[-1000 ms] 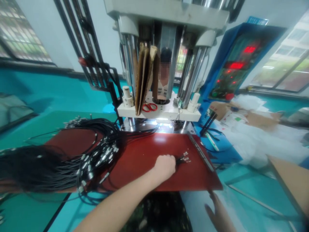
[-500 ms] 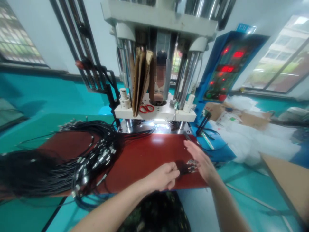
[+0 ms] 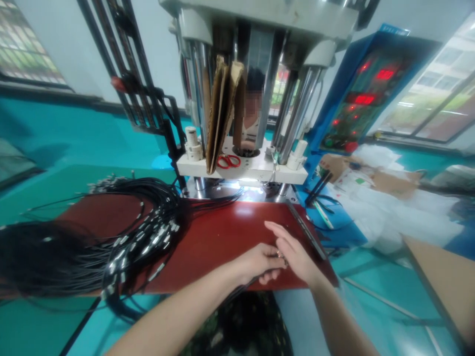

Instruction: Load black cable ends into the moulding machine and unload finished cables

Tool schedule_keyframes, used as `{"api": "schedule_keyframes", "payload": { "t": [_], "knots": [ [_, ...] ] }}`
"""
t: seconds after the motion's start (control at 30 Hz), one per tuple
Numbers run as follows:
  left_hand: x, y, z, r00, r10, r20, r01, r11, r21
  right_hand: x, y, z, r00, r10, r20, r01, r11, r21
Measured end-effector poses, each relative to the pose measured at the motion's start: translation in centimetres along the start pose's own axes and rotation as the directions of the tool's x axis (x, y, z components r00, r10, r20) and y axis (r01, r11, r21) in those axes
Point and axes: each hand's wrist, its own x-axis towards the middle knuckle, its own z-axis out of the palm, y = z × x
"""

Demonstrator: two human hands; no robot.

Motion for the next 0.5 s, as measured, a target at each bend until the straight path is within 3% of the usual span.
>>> {"api": "schedule_keyframes", "payload": {
  "t": [0.1, 0.17, 0.23, 0.27, 0.3, 0.37, 0.43, 0.5],
  "knots": [
    [-0.4, 0.2, -0.7, 0.999, 0.013, -0.052, -0.017, 0.998, -0.068, -1.0, 2.7, -2.6, 0.977, 0.039, -0.21, -0.109, 0.936, -0.334],
    [-0.7, 0.3, -1.1, 0.995, 0.025, -0.1, -0.033, 0.996, -0.079, -2.1, 4.5, -4.0, 0.971, 0.079, -0.224, -0.214, 0.702, -0.68],
    [-0.8, 0.4, -1.4, 0.988, 0.029, -0.154, -0.036, 0.998, -0.042, -3.0, 5.7, -4.8, 0.953, 0.198, -0.231, -0.295, 0.421, -0.858],
    [-0.8, 0.4, -1.4, 0.984, 0.032, -0.176, -0.035, 0.999, -0.012, -3.3, 6.1, -4.9, 0.936, 0.25, -0.247, -0.324, 0.341, -0.882],
    [-0.8, 0.4, -1.3, 0.98, 0.038, -0.193, -0.035, 0.999, 0.02, -3.4, 6.3, -4.9, 0.918, 0.287, -0.276, -0.364, 0.326, -0.873],
    [-0.9, 0.5, -1.2, 0.975, 0.059, -0.213, -0.044, 0.996, 0.075, -3.3, 6.4, -4.8, 0.872, 0.355, -0.337, -0.482, 0.504, -0.717],
    [-0.9, 0.6, -1.0, 0.973, 0.077, -0.216, -0.055, 0.993, 0.104, -2.9, 6.4, -4.6, 0.831, 0.447, -0.331, -0.553, 0.723, -0.413],
    [-0.8, 0.8, -1.0, 0.974, 0.074, -0.216, -0.053, 0.993, 0.104, -2.7, 6.2, -4.0, 0.827, 0.487, -0.281, -0.54, 0.827, -0.158]
  ]
}}
